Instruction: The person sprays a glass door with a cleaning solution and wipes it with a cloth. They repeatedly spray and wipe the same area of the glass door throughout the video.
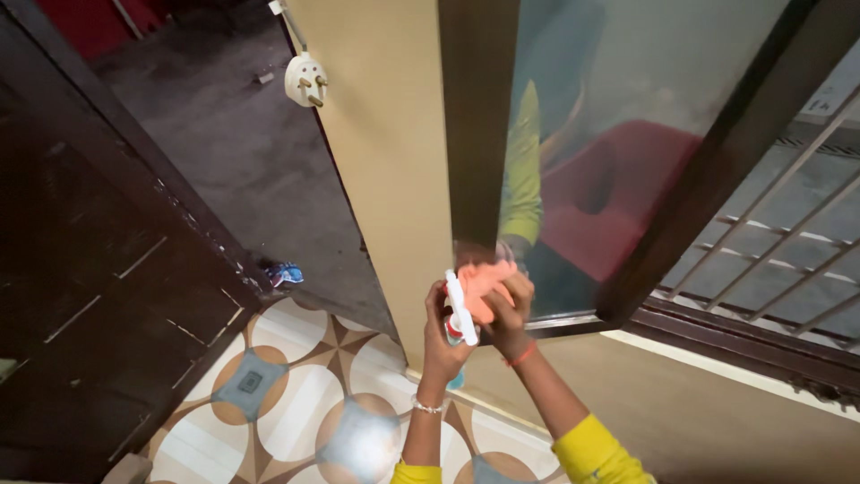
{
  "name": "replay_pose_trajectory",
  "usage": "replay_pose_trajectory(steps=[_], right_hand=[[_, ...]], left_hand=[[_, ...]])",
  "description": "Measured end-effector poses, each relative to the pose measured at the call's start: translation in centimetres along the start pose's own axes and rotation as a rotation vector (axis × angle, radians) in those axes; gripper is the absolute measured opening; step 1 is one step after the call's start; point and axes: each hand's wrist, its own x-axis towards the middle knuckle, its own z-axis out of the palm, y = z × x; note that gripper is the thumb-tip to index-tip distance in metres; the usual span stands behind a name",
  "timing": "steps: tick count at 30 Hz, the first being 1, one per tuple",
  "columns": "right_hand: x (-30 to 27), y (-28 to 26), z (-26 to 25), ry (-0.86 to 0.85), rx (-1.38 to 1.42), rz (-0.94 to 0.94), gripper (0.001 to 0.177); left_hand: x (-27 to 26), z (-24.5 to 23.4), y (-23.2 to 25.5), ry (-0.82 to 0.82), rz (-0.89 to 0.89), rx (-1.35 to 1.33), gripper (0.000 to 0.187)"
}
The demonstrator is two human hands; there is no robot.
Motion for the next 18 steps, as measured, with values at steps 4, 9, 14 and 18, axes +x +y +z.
replay_pose_trajectory(steps=[4,9,14,18], right_hand=[[-2.2,0.0,-0.4,-0.034,-0.026,0.051,0.042],[5.3,-1.2,-0.2,0.018,0.548,0.367,0.024],[15.3,-1.7,0.2,0.086,0.082,-0.067,0.030],[16.0,-2.2,-0.1,0.077,-0.057,-0.032,0.044]], left_hand=[[-0.1,-0.7,-0.7,-0.028,0.000,-0.042,0.089],[-0.1,-0.6,-0.8,-0.016,0.005,-0.067,0.090],[0.1,-0.1,0.4,0.011,-0.013,0.016,0.087],[0.8,0.1,1.6,-0.014,0.054,0.006,0.088]])
